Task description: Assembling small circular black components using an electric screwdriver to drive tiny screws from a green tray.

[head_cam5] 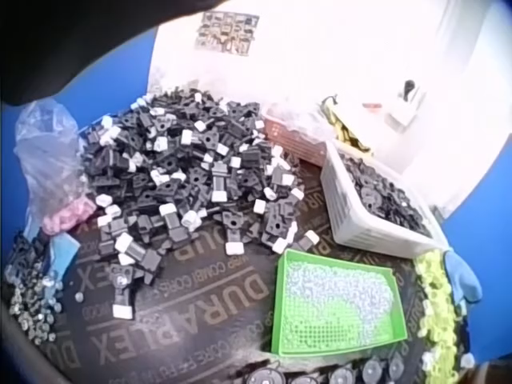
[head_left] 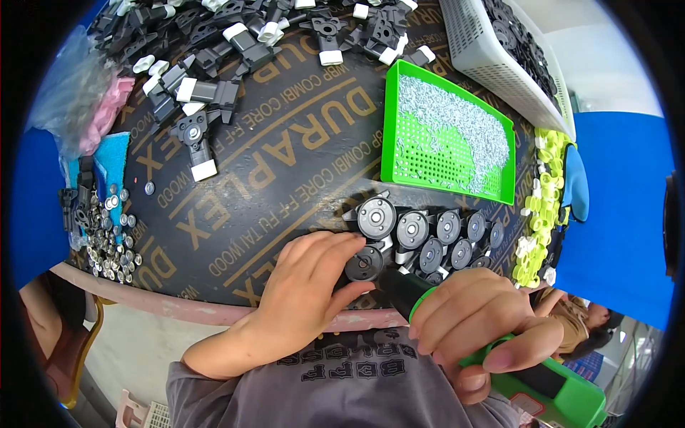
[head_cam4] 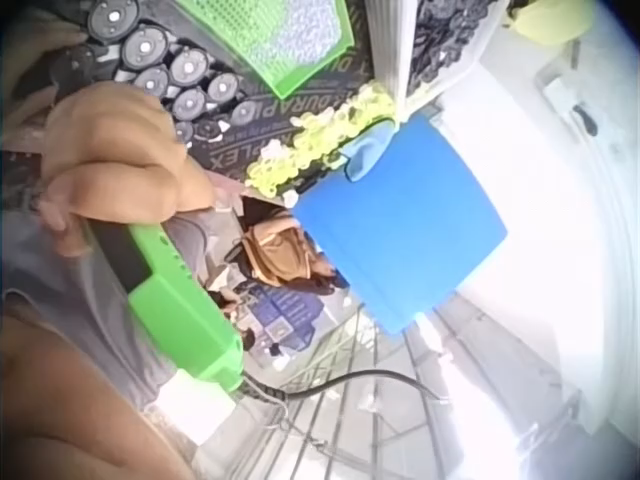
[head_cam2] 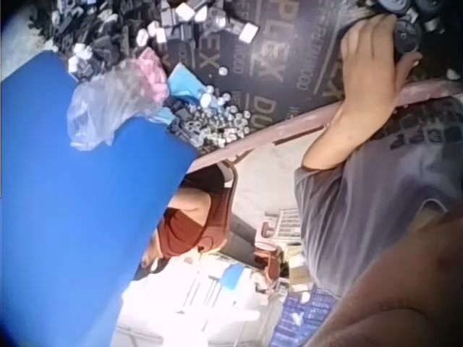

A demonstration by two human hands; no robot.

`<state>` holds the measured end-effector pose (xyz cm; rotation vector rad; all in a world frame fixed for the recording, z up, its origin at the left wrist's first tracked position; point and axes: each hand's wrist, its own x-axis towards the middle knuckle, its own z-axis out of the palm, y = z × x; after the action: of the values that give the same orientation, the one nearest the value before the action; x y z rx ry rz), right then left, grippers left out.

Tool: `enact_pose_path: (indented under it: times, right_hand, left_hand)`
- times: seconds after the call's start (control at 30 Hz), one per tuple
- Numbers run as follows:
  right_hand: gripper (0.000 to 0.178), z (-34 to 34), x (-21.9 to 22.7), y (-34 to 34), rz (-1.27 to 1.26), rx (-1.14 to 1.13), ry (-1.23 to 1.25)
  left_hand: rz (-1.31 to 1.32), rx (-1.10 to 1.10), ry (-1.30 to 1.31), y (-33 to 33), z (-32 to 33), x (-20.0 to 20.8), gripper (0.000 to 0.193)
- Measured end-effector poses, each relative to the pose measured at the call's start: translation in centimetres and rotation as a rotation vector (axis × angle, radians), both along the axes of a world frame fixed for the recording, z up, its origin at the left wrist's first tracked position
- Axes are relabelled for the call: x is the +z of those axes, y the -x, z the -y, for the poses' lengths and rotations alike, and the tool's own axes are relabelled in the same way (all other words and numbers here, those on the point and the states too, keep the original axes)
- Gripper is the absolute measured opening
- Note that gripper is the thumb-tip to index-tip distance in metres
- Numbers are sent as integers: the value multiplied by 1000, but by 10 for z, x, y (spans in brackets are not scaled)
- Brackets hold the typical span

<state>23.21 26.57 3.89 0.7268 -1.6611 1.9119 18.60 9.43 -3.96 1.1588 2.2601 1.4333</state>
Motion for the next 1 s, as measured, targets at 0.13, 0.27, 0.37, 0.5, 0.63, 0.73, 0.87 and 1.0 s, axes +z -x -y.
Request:
enact_pose_path:
  times: [0.13, 0.27, 0.37, 0.5, 0.63, 0.73, 0.87, 1.0]
  right_hand:
    - [28, -10, 3, 0, 38, 42, -96]
    - [30, -12, 3, 0, 60, 80, -164]
    - [31, -4, 7, 4, 104, 79, -58]
    - [33, -8, 8, 12, 119, 178, -188]
    - [38, -1, 1, 5, 114, 38, 1]
    - [38, -11, 11, 7, 98, 65, -38]
    - [35, -37, 18, 5, 12, -189, -45]
    - [25, -61, -1, 21, 172, -526, 54]
  left_hand:
    - [6, -1, 6, 0, 0, 0, 54]
    - [8, -5, 0, 0, -1, 1, 55]
    - [13, -1, -13, 0, -1, 1, 55]
    - [6, 15, -20, -1, -1, 2, 54]
    - [8, 14, -10, -1, -4, 3, 53]
    - [7, 30, 11, -2, -4, 4, 52]
    - [-16, 49, 17, -6, -4, 0, 52]
    - [-11, 46, 18, -6, -6, -1, 52]
